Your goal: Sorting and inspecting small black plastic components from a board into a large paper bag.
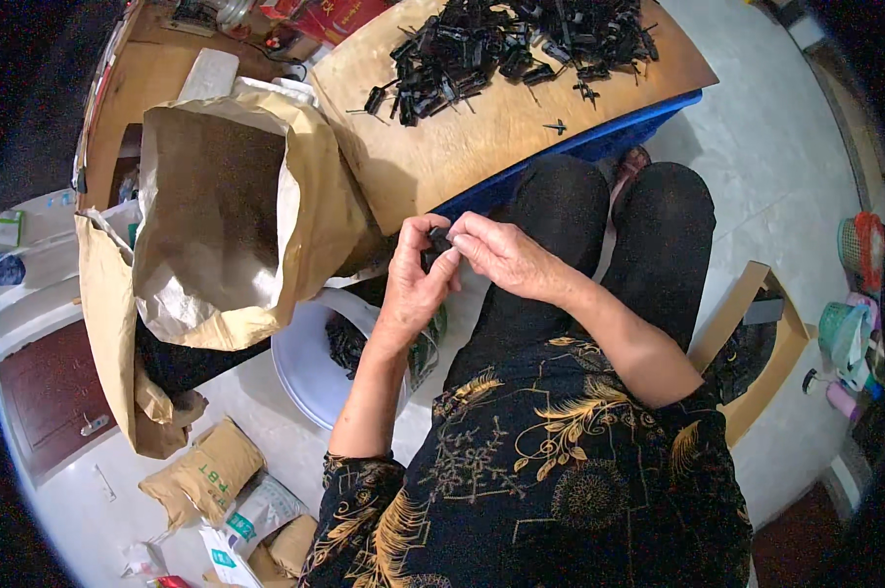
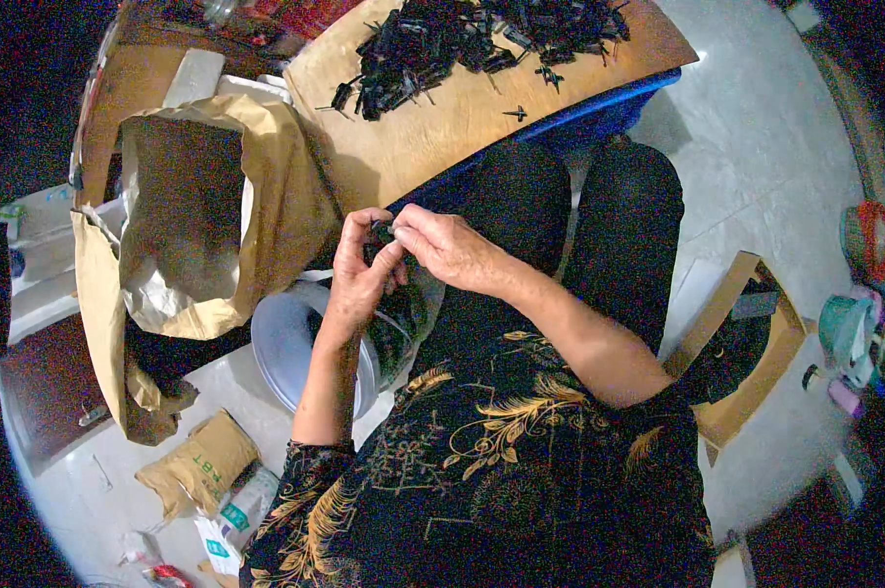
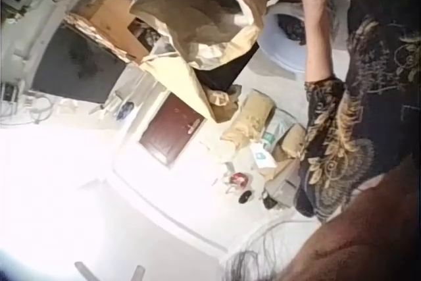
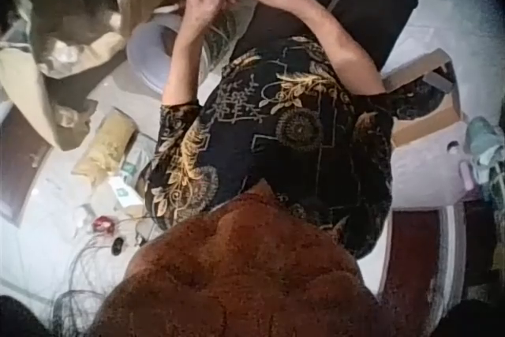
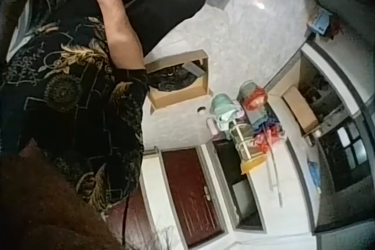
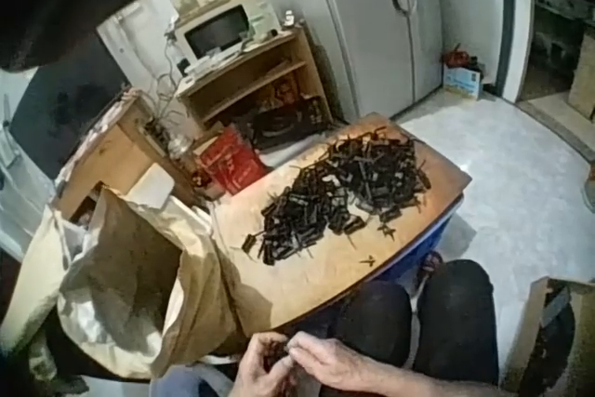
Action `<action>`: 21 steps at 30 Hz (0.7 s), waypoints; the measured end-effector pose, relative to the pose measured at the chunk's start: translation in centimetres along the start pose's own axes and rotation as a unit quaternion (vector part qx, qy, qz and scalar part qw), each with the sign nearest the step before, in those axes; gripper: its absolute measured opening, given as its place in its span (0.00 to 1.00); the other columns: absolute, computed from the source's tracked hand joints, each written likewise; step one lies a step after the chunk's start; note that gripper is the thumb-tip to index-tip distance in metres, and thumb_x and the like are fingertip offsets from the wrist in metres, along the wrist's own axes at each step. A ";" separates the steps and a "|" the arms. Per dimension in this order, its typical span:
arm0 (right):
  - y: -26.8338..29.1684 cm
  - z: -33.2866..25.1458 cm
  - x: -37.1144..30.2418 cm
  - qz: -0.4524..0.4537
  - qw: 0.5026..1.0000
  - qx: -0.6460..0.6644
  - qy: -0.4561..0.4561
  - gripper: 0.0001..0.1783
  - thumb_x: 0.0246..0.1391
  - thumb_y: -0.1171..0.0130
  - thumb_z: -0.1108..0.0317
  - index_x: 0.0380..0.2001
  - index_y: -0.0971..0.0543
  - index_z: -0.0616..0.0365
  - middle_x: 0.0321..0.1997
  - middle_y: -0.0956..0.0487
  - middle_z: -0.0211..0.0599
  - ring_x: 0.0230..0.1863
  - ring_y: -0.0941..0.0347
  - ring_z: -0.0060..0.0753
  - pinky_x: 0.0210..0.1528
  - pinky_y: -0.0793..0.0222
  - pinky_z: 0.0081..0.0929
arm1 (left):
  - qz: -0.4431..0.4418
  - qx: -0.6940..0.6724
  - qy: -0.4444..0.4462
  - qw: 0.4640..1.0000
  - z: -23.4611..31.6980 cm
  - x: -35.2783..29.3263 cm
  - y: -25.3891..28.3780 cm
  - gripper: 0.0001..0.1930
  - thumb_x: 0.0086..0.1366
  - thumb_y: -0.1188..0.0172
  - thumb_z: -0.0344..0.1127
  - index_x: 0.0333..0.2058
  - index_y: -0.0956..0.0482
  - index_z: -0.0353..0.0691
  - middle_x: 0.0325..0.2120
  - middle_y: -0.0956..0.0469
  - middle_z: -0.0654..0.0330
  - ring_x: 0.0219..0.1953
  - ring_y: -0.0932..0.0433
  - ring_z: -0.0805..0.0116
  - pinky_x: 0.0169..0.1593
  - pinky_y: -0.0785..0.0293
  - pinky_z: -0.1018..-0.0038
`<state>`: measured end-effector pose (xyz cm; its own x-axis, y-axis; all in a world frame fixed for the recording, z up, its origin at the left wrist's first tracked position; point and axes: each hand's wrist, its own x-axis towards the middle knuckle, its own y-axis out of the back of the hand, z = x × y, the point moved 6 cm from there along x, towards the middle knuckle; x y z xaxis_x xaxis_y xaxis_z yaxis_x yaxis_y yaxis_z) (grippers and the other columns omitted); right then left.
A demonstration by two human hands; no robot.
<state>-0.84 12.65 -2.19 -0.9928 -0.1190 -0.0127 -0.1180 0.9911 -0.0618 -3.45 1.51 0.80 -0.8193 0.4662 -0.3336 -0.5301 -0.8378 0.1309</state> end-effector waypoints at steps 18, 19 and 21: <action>0.0 0.5 1.0 0.069 0.994 -0.072 0.035 0.07 0.57 0.57 0.70 0.33 0.35 0.63 0.25 0.30 0.52 0.29 0.31 0.57 0.27 0.37 0.37 | 0.087 0.269 -0.192 0.940 0.7 1.8 0.0 0.14 0.53 0.46 0.22 0.39 0.36 0.36 0.23 0.30 0.56 0.24 0.30 0.68 0.30 0.32 0.74; -0.1 0.5 1.0 0.069 0.994 -0.071 0.037 0.07 0.57 0.57 0.70 0.33 0.35 0.63 0.25 0.30 0.52 0.29 0.31 0.57 0.27 0.37 0.37 | 0.094 0.284 -0.202 0.933 0.8 1.7 0.1 0.14 0.53 0.46 0.22 0.39 0.36 0.36 0.24 0.30 0.54 0.25 0.29 0.67 0.31 0.31 0.74; -0.1 0.7 1.0 0.071 0.994 -0.075 0.029 0.08 0.58 0.57 0.67 0.34 0.34 0.62 0.22 0.29 0.44 0.25 0.30 0.47 0.26 0.37 0.33 | 0.092 0.289 -0.210 0.929 1.2 1.6 0.1 0.14 0.53 0.46 0.22 0.39 0.36 0.36 0.25 0.29 0.54 0.26 0.29 0.68 0.32 0.31 0.74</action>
<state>-1.82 12.38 -2.86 -0.9987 0.0212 0.0469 0.0252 0.9959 0.0865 -5.09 2.51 1.34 -0.8567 0.5010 0.1230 -0.3010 -0.6791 0.6694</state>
